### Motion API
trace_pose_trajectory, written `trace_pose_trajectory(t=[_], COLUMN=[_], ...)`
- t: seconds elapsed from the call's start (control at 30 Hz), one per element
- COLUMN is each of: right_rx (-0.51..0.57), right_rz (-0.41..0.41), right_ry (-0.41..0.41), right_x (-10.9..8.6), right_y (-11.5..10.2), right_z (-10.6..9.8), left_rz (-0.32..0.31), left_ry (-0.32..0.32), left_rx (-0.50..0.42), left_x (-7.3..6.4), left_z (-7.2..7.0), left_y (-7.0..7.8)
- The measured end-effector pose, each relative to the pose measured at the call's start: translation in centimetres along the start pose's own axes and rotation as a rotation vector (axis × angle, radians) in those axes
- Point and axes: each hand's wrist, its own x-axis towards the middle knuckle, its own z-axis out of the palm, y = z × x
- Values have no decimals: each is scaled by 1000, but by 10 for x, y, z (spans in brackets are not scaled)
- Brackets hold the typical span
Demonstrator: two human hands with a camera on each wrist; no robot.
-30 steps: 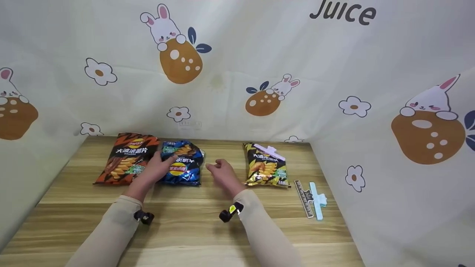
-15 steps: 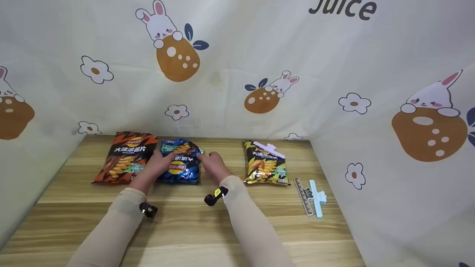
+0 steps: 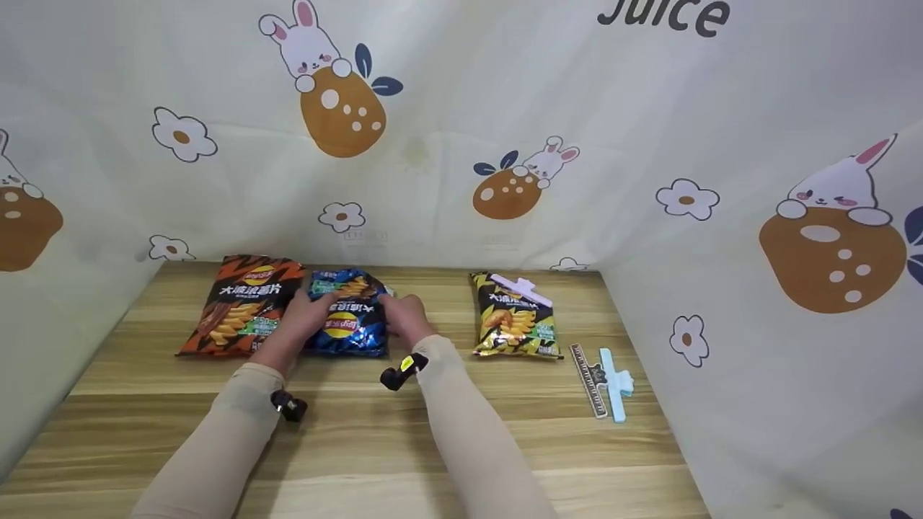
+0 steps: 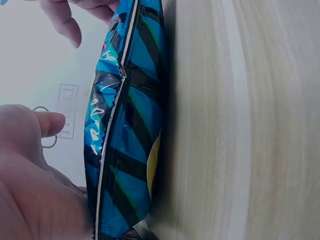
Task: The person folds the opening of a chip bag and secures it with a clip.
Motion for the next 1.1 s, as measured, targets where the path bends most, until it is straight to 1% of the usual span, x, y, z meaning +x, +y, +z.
trace_pose_trajectory(t=[0.13,0.23,0.4,0.5,0.6,0.67,0.77,0.9,1.0,1.1], right_rx=[26,46,62,59,61,54,70,88,52,16], right_rz=[0,-1,-22,-47,-71,-98,-139,-182,-222,-265], right_ry=[0,-4,13,11,6,13,14,10,12,14], right_x=[2,3,3,2,1,-1,-5,-13,-19,-26], right_y=[3,6,9,11,13,13,13,12,11,8], right_z=[-1,-4,-9,-10,-11,-11,-11,-13,-17,-21], left_rz=[-24,-28,11,30,29,14,-30,-85,-115,-141], left_ry=[-19,-2,64,79,64,41,-32,-136,-208,-257], left_rx=[-30,-76,-199,-279,-335,-349,-377,-457,-524,-563], left_x=[1,1,1,0,1,2,4,3,0,-6], left_z=[-2,-1,2,2,0,-2,-6,-9,-11,-12], left_y=[2,2,1,-1,-2,-3,-6,-9,-9,-7])
